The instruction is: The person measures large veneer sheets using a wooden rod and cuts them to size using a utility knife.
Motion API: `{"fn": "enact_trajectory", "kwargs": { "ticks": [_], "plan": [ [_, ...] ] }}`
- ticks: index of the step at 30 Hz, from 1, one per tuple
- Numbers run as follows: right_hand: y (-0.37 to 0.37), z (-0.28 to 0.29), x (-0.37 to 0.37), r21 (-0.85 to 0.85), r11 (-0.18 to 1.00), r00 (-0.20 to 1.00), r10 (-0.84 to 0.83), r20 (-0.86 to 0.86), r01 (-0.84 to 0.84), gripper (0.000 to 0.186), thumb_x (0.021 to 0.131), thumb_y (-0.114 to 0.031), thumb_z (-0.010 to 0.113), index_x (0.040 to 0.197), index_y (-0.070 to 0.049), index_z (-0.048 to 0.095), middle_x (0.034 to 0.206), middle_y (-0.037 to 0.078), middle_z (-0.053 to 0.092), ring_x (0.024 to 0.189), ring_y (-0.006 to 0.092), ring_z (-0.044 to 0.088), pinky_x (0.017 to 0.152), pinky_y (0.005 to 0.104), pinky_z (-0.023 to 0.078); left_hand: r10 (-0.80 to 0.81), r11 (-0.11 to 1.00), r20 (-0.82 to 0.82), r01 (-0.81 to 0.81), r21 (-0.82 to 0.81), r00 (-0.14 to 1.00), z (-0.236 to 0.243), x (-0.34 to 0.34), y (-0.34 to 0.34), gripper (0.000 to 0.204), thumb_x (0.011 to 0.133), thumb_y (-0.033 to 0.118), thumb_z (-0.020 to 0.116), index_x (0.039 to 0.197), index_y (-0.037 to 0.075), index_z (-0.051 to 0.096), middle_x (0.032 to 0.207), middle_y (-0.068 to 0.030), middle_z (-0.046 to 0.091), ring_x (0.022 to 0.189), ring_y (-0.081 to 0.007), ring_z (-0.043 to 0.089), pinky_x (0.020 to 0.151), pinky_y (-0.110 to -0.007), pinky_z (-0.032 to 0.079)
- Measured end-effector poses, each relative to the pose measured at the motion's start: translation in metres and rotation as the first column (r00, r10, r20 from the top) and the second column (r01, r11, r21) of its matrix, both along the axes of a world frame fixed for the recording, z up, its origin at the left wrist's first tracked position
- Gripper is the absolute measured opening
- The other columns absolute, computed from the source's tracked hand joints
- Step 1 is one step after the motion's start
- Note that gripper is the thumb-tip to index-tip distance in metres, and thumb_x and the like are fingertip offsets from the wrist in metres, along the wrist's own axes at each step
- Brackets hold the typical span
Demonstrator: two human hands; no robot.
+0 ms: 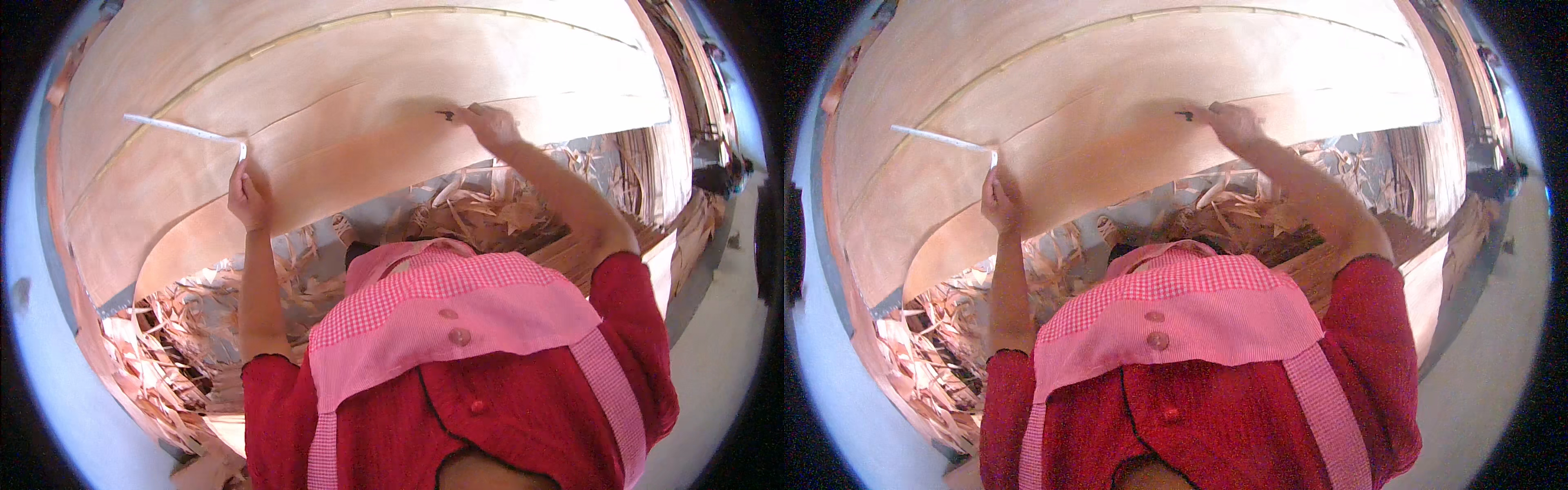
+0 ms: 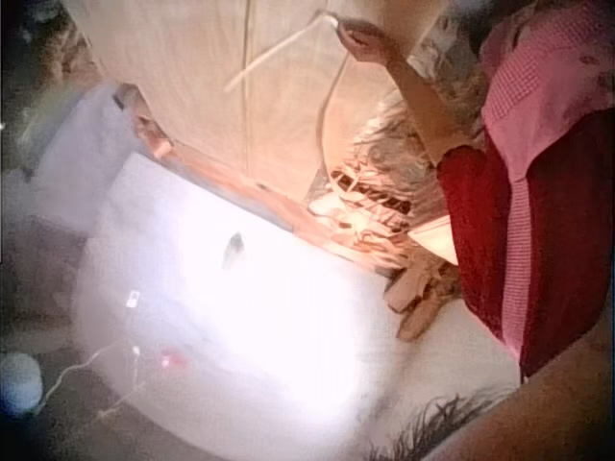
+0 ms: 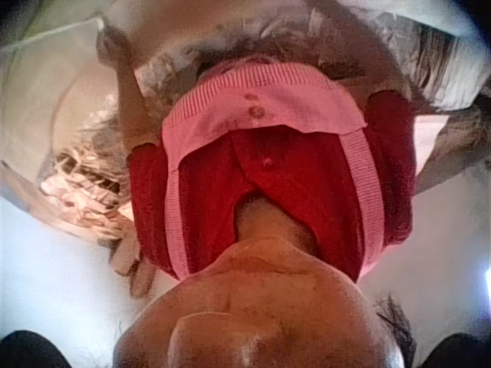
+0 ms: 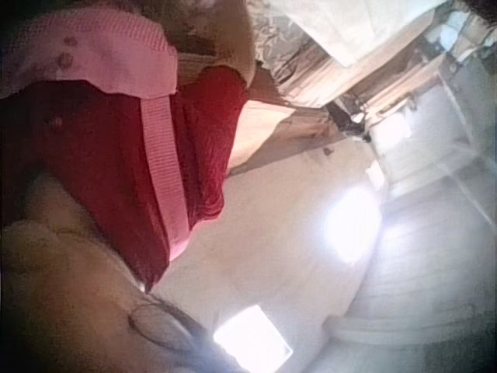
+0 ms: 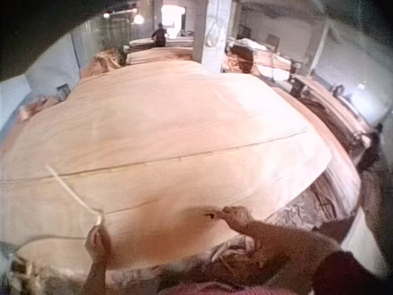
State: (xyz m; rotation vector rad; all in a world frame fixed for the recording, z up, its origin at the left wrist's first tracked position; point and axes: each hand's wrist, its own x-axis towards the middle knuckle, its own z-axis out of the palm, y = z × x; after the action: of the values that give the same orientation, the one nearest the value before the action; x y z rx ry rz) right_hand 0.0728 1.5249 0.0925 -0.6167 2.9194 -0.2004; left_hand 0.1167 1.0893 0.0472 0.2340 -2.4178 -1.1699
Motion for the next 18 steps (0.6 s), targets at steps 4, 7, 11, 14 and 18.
{"fn": "enact_trajectory", "kwargs": {
  "ticks": [4,7,11,14,18],
  "plan": [
    [-0.069,-0.015,0.022,-0.240,0.944,0.920,-0.288,-0.267,0.226,0.052,0.078,-0.001,0.050,0.127,-0.013,0.038,0.101,0.009,0.054,0.090,0.0248,0.053,0.072,0.0366,0.047,0.025,0.982,-0.029,-0.019,0.187,0.999,-0.004,0.003,0.005,0.024,0.086,0.007,0.043,0.103,0.001,0.058,0.103,-0.0119,0.059,0.096,-0.0200,0.056,0.082,-0.028,0.043],
    [-0.109,-0.016,0.023,-0.311,0.915,0.770,-0.388,-0.507,0.256,0.046,0.077,-0.002,0.051,0.122,-0.010,0.042,0.104,0.010,0.054,0.094,0.0273,0.053,0.075,0.0367,0.046,-0.001,0.989,-0.065,0.011,0.147,0.998,-0.001,0.004,0.002,0.024,0.084,0.005,0.044,0.103,0.001,0.058,0.103,-0.0124,0.059,0.096,-0.0193,0.055,0.083,-0.028,0.042],
    [-0.154,-0.030,0.055,-0.602,0.790,0.969,-0.223,-0.111,0.113,0.029,0.078,-0.004,0.052,0.107,-0.006,0.053,0.098,0.012,0.056,0.088,0.0290,0.056,0.074,0.0357,0.046,-0.027,0.970,-0.075,0.045,0.241,0.997,-0.001,0.008,-0.004,0.024,0.082,0.001,0.045,0.101,0.001,0.058,0.103,-0.0124,0.060,0.095,-0.0200,0.056,0.081,-0.028,0.043],
    [-0.234,-0.011,0.063,-0.705,0.698,0.990,-0.050,0.131,0.128,0.021,0.078,-0.005,0.053,0.098,-0.005,0.057,0.094,0.013,0.057,0.080,0.0281,0.057,0.070,0.0329,0.046,-0.062,0.979,-0.197,0.098,0.180,0.978,-0.014,0.005,-0.016,0.025,0.081,-0.002,0.045,0.101,0.002,0.059,0.099,-0.0119,0.060,0.092,-0.0198,0.057,0.078,-0.028,0.043],
    [-0.313,-0.005,0.013,-0.733,0.678,0.993,-0.051,-0.108,-0.045,0.029,0.073,0.000,0.055,0.101,-0.008,0.057,0.103,0.008,0.056,0.083,0.0266,0.055,0.072,0.0321,0.047,-0.153,0.894,-0.221,0.230,0.384,0.963,-0.019,0.005,-0.028,0.022,0.083,0.002,0.047,0.102,0.003,0.058,0.100,-0.0100,0.060,0.091,-0.0185,0.057,0.077,-0.027,0.044]
  ]
}}
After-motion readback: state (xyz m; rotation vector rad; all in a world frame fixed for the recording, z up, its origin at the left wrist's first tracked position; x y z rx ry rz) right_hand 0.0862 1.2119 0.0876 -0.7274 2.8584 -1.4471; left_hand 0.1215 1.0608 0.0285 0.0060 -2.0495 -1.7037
